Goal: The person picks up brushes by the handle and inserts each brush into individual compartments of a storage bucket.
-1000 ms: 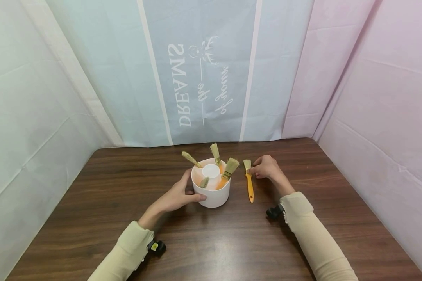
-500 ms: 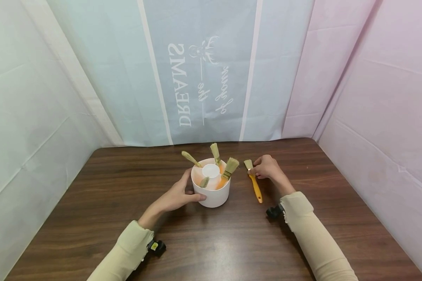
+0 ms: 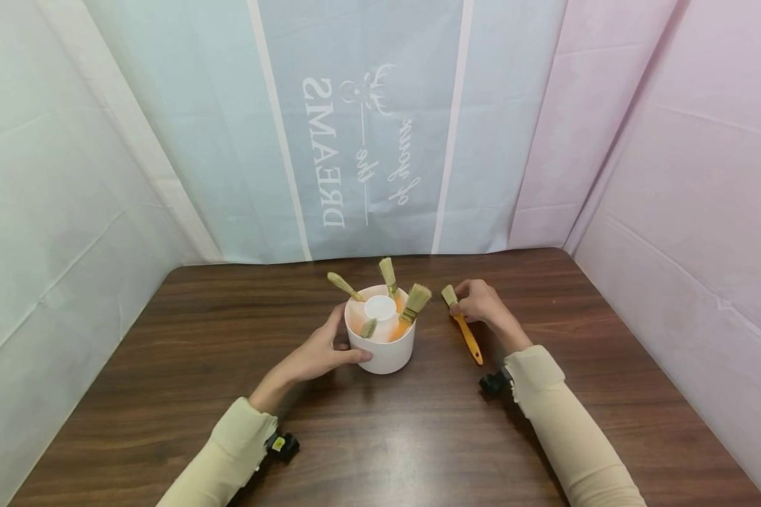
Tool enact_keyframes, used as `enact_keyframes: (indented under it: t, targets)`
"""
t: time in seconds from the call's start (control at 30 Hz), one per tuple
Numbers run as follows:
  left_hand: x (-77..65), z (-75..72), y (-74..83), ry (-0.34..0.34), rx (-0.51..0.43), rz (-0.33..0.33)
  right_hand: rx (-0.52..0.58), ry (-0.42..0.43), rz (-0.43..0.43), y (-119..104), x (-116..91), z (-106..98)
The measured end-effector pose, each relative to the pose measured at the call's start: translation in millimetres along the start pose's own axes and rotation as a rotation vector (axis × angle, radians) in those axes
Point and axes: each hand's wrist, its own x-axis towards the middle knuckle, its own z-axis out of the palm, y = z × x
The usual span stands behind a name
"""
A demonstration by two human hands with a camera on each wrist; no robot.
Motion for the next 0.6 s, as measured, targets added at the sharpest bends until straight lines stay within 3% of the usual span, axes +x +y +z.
enact_keyframes:
  t: [0.3, 0.6]
  targets:
    - [0.1, 0.2, -0.4, -0.001, -0.007, 0.001, 0.121, -0.084, -0.039, 6.3, 2.0, -7.3]
    - [0.0, 0.1, 0.3, -0.001, -0.003, -0.003, 0.363, -0.186, -0.049, 12.0, 5.2, -13.2]
